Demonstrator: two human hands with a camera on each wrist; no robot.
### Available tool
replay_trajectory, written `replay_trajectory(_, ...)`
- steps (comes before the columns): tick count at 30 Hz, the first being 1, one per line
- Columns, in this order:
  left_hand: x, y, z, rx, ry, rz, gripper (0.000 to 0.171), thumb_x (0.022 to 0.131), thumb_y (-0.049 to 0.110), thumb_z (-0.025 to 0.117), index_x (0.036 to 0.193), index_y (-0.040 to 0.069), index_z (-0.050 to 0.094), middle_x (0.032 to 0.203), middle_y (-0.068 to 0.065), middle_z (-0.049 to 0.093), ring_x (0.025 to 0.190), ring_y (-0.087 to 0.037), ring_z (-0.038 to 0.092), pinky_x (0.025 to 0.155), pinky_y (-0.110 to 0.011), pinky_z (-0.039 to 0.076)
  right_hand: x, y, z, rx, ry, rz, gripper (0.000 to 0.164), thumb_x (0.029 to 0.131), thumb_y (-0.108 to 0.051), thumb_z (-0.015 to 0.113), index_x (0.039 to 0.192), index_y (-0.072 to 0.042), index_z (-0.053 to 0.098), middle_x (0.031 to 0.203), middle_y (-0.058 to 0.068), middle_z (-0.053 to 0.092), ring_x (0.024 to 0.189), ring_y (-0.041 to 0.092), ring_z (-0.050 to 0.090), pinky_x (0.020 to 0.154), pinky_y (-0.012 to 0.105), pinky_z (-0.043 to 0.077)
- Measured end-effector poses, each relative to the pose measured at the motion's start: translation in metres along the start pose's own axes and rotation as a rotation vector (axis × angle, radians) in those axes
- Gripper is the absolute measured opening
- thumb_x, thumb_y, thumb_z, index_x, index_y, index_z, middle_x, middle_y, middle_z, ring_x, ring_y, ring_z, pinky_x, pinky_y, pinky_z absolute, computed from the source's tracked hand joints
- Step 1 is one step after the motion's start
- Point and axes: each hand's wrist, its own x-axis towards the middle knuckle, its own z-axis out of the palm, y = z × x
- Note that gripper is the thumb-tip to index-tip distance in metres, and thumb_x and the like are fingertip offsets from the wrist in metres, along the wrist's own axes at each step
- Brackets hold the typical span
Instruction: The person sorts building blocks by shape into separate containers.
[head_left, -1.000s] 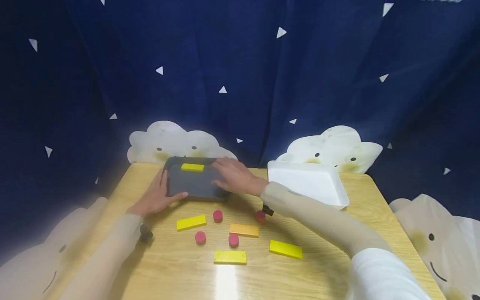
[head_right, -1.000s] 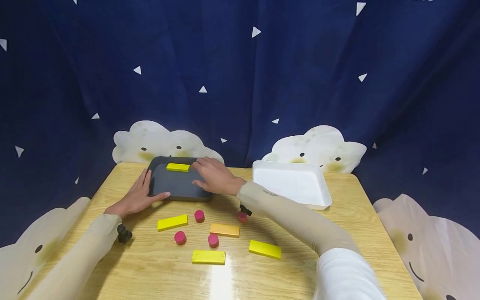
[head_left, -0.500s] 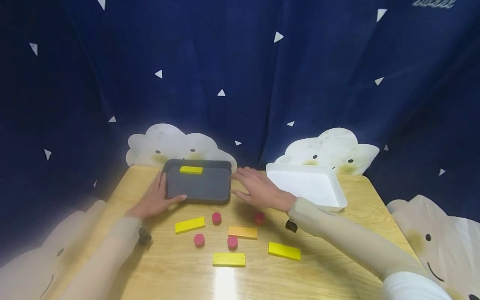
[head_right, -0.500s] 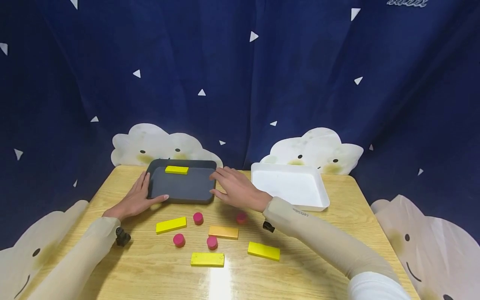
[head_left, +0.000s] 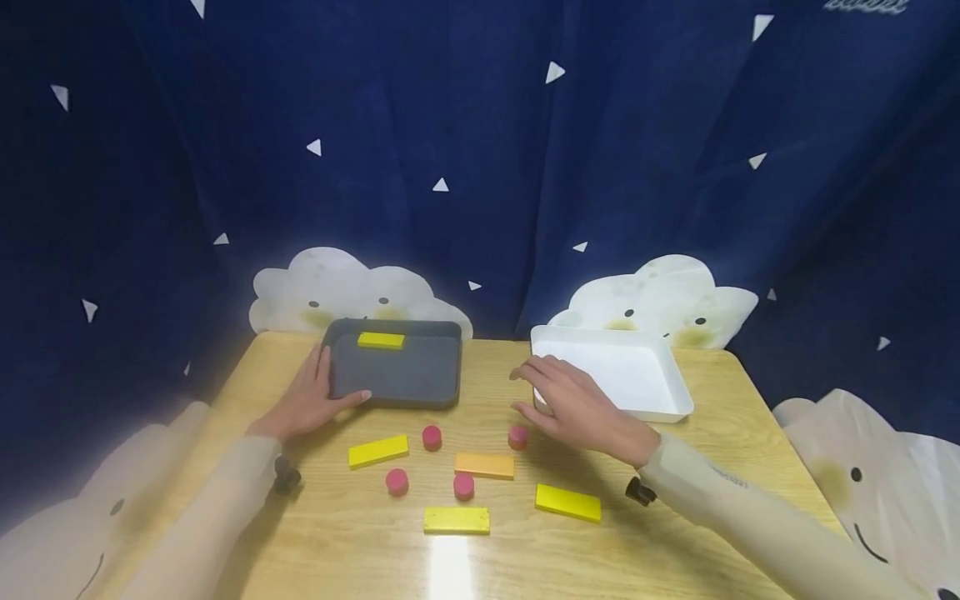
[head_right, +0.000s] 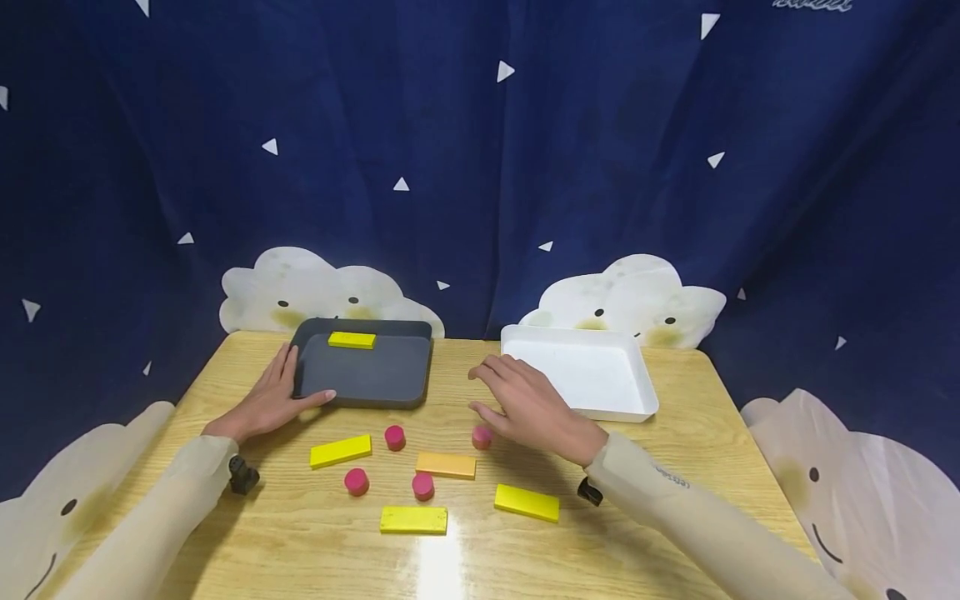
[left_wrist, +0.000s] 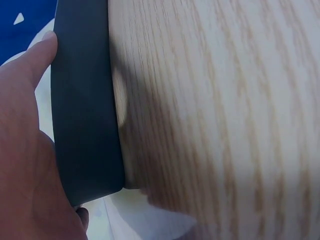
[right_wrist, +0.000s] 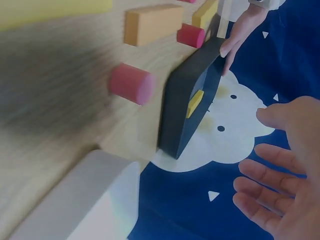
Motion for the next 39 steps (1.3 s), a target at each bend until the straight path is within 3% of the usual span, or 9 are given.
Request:
replay_trajectory(12, 0.002, 0.003, -0.008, 0.032, -0.029, -0.037, 0.130, 0.094, 0.075, 0.064, 0.166, -0.011, -0.002, 0.175, -0.032, -0.012, 0.161, -0.055, 0.000, 0.129, -0.068, 0.009, -0.059, -0.009, 0.005, 0.044, -0.016, 0.071, 0.043, 0.091, -0.029, 0.086, 0.126, -0.008, 0.072, 0.119, 0.000, 0.070, 0.098, 0.018, 0.063, 0.087, 0.037, 0.059)
replay_trajectory(19, 0.003, 0.001, -0.005, 0.040, -0.028, -0.035, 0.131, 0.094, 0.075, 0.065, 0.166, -0.012, -0.002, 0.175, -0.033, -0.011, 0.161, -0.055, 0.001, 0.129, -0.068, 0.010, -0.084, -0.016, 0.017, 0.036, 0.005, 0.090, 0.043, 0.089, -0.035, 0.088, 0.122, -0.012, 0.071, 0.121, 0.002, 0.071, 0.109, 0.022, 0.069, 0.092, 0.042, 0.062)
replay_trajectory(25, 0.002, 0.000, -0.001, 0.031, -0.031, -0.038, 0.131, 0.093, 0.075, 0.066, 0.166, -0.011, -0.002, 0.175, -0.032, -0.011, 0.161, -0.055, 0.002, 0.129, -0.068, 0.010, -0.099, -0.021, 0.022, 0.033, -0.030, 0.136, 0.044, 0.089, -0.038, 0.087, 0.121, -0.011, 0.072, 0.115, -0.001, 0.069, 0.097, 0.014, 0.063, 0.079, 0.036, 0.060)
replay_trajectory(32, 0.001, -0.001, 0.001, 0.020, -0.016, -0.022, 0.132, 0.093, 0.074, 0.066, 0.166, -0.012, -0.001, 0.174, -0.035, -0.010, 0.160, -0.056, 0.002, 0.129, -0.069, 0.011, -0.110, -0.026, 0.031, 0.055, -0.058, 0.159, 0.041, 0.091, -0.036, 0.086, 0.121, -0.012, 0.072, 0.118, -0.005, 0.068, 0.102, 0.012, 0.064, 0.083, 0.036, 0.060)
replay_trajectory(39, 0.001, 0.001, 0.000, 0.007, -0.022, -0.039, 0.133, 0.092, 0.077, 0.064, 0.167, -0.010, -0.002, 0.175, -0.031, -0.013, 0.161, -0.055, 0.000, 0.129, -0.069, 0.008, -0.119, -0.026, 0.038, 0.074, -0.058, 0.162, 0.050, 0.084, -0.035, 0.090, 0.122, -0.009, 0.071, 0.116, -0.002, 0.066, 0.096, 0.010, 0.058, 0.079, 0.032, 0.058)
